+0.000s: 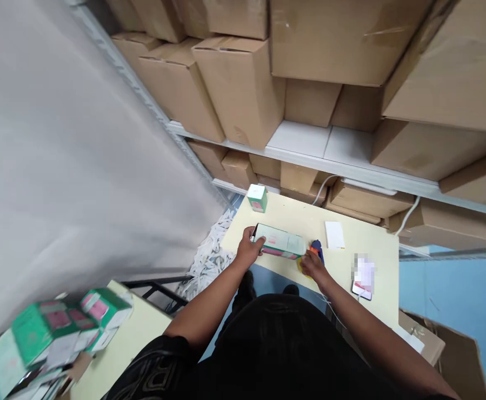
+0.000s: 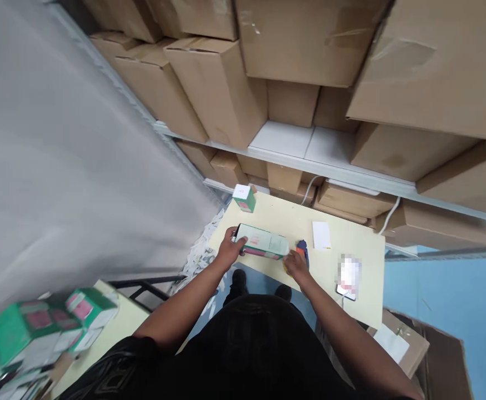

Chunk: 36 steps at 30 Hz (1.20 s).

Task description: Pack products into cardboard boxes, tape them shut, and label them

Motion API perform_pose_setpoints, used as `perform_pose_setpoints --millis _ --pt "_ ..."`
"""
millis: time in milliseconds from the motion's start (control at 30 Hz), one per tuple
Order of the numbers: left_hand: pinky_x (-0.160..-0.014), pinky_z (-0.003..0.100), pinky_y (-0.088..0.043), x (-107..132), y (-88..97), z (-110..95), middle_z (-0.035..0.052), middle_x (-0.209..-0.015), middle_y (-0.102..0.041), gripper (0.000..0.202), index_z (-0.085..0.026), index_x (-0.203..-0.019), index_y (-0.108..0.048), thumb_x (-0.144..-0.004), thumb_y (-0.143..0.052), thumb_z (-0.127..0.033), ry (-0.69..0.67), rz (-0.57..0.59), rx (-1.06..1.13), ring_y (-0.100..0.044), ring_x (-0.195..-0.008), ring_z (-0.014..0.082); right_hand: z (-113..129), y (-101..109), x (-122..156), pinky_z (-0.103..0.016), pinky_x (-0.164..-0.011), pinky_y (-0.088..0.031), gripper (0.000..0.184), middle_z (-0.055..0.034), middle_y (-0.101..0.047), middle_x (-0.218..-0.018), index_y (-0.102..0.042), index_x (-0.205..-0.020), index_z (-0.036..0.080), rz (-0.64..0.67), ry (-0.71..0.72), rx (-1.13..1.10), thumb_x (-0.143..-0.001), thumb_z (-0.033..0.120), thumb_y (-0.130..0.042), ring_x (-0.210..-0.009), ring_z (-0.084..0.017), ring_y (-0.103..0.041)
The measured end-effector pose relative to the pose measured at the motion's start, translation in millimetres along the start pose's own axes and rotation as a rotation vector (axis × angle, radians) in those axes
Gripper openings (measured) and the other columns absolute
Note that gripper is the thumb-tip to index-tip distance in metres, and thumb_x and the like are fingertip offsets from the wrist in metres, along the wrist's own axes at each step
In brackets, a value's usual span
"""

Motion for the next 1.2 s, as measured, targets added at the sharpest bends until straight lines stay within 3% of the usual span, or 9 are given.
perform_pose_setpoints --millis 200,400,600,767,900,967,1033,1100,1200 --pt "-0.05 0.025 -0.056 44.1 52.0 12.5 0.0064 -0.111 -0.068 0.056 -0.023 -0.128 -0.052 -0.079 -0.071 -0.038 0.054 -0.104 0.417 -0.065 -0.066 0.013 44.4 -90.5 26.5 -0.051 -0.088 -0.06 0.053 -0.0075 -0.074 -0.122 -0.067 -0.121 0.031 0.41 -0.089 -0.328 -0.083 0.069 -0.066 -0.112 -0.033 -0.071" --pt "-0.052 0.027 -0.058 95.3 139.2 49.6 0.0052 -0.098 -0.071 0.062 -0.021 -0.133 -0.052 -0.076 -0.074 -0.034 0.055 -0.161 0.558 -0.066 -0.064 0.0148 63.5 -179.1 53.8 -0.042 -0.074 -0.065 0.046 -0.003 -0.072 -0.122 -0.062 -0.123 0.035 0.444 -0.132 -0.104 -0.08 0.045 -0.078 -0.101 -0.028 -0.072" --pt "-0.055 0.025 -0.057 161.2 267.9 106.9 0.0069 -0.101 -0.07 0.061 -0.02 -0.137 -0.057 -0.078 -0.071 -0.03 0.044 -0.397 0.565 -0.067 -0.074 0.017 24.2 -312.1 99.4 -0.038 -0.075 -0.063 0.047 -0.0032 -0.074 -0.115 -0.063 -0.119 0.03 0.642 -0.21 0.124 -0.076 0.035 -0.082 -0.095 -0.025 -0.072" --pt "-0.049 0.021 -0.051 221.8 372.8 161.0 0.0032 -0.092 -0.065 0.05 -0.02 -0.124 -0.057 -0.078 -0.073 -0.031 0.103 -0.561 0.549 -0.063 -0.069 0.0146 -17.1 -425.5 150.6 -0.032 -0.076 -0.058 0.05 -0.0039 -0.076 -0.112 -0.064 -0.116 0.025 0.878 -0.236 0.284 -0.072 0.037 -0.086 -0.092 -0.024 -0.073" --pt "-0.055 0.021 -0.052 264.3 434.3 192.6 0.0096 -0.121 -0.062 0.052 -0.021 -0.122 -0.051 -0.079 -0.077 -0.036 0.078 -0.753 0.601 -0.063 -0.077 0.0126 -44.5 -495.2 195.8 -0.034 -0.073 -0.057 0.056 -0.0029 -0.077 -0.107 -0.063 -0.116 0.027 0.998 -0.278 0.328 -0.066 0.035 -0.089 -0.083 -0.023 -0.074" --pt "-0.061 0.023 -0.056 280.2 455.5 199.9 0.014 -0.142 -0.052 0.06 -0.023 -0.13 -0.046 -0.082 -0.076 -0.043 -0.005 -0.84 0.684 -0.066 -0.085 0.0135 -50.4 -522.2 211.3 -0.034 -0.069 -0.057 0.056 -0.0024 -0.078 -0.105 -0.062 -0.116 0.028 0.987 -0.268 0.3 -0.066 0.036 -0.088 -0.081 -0.024 -0.073" --pt "-0.069 0.026 -0.058 292.2 468.2 207.3 0.0151 -0.148 -0.048 0.061 -0.024 -0.133 -0.043 -0.087 -0.07 -0.053 -0.067 -0.884 0.769 -0.068 -0.094 0.0157 -51.3 -547.7 221.2 -0.034 -0.068 -0.057 0.055 -0.0024 -0.078 -0.105 -0.062 -0.116 0.029 0.974 -0.245 0.259 -0.068 0.037 -0.086 -0.082 -0.025 -0.073" --pt "-0.073 0.028 -0.058 303.1 472.0 220.3 0.0142 -0.14 -0.054 0.054 -0.023 -0.127 -0.049 -0.09 -0.062 -0.06 -0.053 -0.906 0.815 -0.069 -0.096 0.0173 -49.6 -574.5 226.2 -0.034 -0.066 -0.057 0.052 -0.0022 -0.077 -0.105 -0.062 -0.114 0.029 0.973 -0.217 0.24 -0.068 0.037 -0.085 -0.084 -0.025 -0.073" --pt "-0.072 0.029 -0.056 322.0 460.8 249.0 0.0123 -0.118 -0.063 0.045 -0.019 -0.106 -0.058 -0.091 -0.057 -0.061 0.061 -0.91 0.828 -0.068 -0.09 0.0175 -47.9 -620.4 229.1 -0.031 -0.064 -0.057 0.049 -0.001 -0.077 -0.103 -0.06 -0.111 0.028 0.97 -0.177 0.254 -0.069 0.035 -0.085 -0.085 -0.024 -0.073"
Point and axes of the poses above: each hand's wrist, its own x-axis away from the middle knuckle, its own y-axis out of the back of the hand, z = x × y, the point moved 9 cm from there along -x, towards the middle knuckle
